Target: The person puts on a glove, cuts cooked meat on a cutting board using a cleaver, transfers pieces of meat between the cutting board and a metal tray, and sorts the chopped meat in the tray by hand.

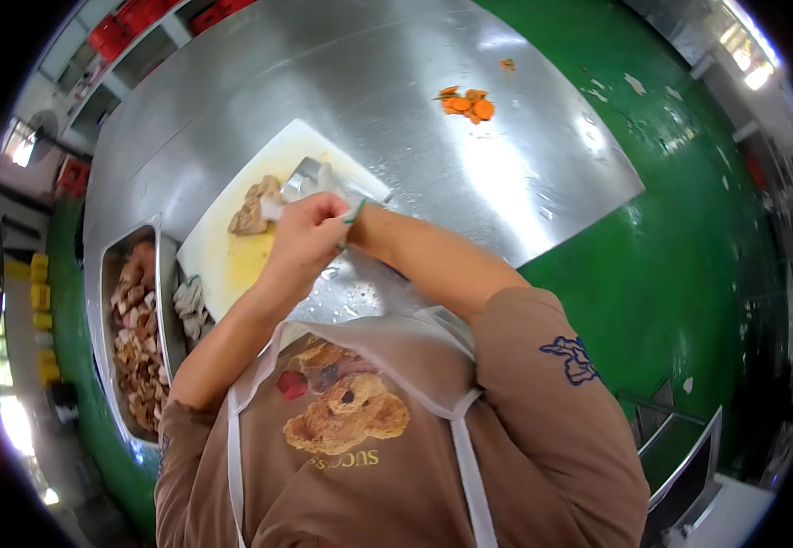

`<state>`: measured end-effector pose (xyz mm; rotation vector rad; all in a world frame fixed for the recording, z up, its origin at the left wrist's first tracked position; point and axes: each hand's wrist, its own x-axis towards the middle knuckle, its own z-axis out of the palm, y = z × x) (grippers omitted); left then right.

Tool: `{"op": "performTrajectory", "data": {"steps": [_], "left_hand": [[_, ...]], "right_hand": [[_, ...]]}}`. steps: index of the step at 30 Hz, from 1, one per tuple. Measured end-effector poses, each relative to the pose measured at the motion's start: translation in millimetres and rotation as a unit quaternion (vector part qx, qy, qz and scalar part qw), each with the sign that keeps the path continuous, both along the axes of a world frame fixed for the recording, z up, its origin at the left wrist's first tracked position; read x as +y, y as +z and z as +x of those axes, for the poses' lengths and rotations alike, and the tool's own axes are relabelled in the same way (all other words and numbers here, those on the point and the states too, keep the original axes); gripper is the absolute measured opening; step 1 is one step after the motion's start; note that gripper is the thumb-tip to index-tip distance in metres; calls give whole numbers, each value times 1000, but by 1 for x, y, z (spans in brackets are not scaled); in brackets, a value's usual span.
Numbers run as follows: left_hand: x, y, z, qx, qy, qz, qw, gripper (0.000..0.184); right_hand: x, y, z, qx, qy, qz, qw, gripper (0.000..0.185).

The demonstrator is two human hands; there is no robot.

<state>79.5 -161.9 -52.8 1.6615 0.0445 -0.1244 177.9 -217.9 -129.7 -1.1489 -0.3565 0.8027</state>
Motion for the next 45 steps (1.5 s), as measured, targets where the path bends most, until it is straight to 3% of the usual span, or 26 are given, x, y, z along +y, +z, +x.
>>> {"op": "performTrajectory", "data": {"steps": [3, 5, 8, 11, 12, 14, 15, 17, 20, 21, 23, 24, 27, 28, 31, 32, 33, 36, 39, 42, 45], "left_hand": [[-9, -3, -8, -219, 14, 206, 954, 7], [-5, -14, -3, -407, 54, 315, 855, 19], [18, -11, -5, -435, 83, 409, 798, 32], [73, -60, -5, -357, 102, 474, 798, 30], [100, -89, -4, -312, 123, 474, 814, 31], [144, -114, -11, -209, 141, 506, 825, 36], [157, -118, -15, -149, 135, 537, 819, 40], [181, -134, -7, -171, 85, 578, 793, 49], [205, -153, 23, -115, 54, 629, 767, 63], [212, -158, 30, -82, 48, 644, 759, 68], [229, -168, 40, -105, 14, 566, 818, 76], [234, -168, 48, -120, -3, 524, 843, 80], [236, -159, 51, -126, -33, 521, 844, 93], [235, -151, 52, -126, -54, 546, 826, 96], [235, -132, 69, -164, -122, 609, 766, 106], [235, -131, 77, -198, -145, 622, 744, 109], [235, -132, 84, -230, -168, 632, 721, 111], [231, -138, 112, -113, -264, 576, 765, 118], [225, -145, 111, -116, -227, 568, 783, 118], [201, -151, 85, -64, -102, 563, 818, 114], [157, -140, 48, 48, 23, 536, 843, 113]], "right_hand": [[26, 13, 10, -46, -48, -14, 998, 45], [26, 24, 16, -42, -95, -9, 995, 45], [19, 45, 18, 12, -177, 31, 984, 52], [-12, 47, 5, 9, -203, 30, 979, 69], [-29, 42, -2, -142, -153, -71, 975, 67], [-59, 25, -18, -377, -31, -309, 872, 62], [-68, 15, -30, -451, 37, -437, 777, 60], [-72, 3, -70, -461, 72, -535, 704, 55], [-62, -22, -78, -453, 58, -588, 668, 58], [-61, -23, -75, -440, 55, -582, 681, 60], [-64, -26, -67, -411, 43, -570, 710, 64], [-71, -34, -65, -425, -25, -533, 731, 59], [-88, -19, -57, -381, -64, -423, 820, 53], [-90, -9, -54, -276, -53, -393, 876, 55], [-82, 24, -68, -115, -137, -327, 928, 53], [-82, 12, -67, -128, -158, -258, 944, 50], [-78, 15, -64, -115, -153, -256, 948, 49], [-57, 11, -54, -78, -139, -245, 956, 42], [-28, 28, -40, -80, -77, -355, 928, 40], [-5, 1, -30, -312, -16, -481, 819, 41], [18, -10, -27, -400, 67, -468, 785, 39]]}}
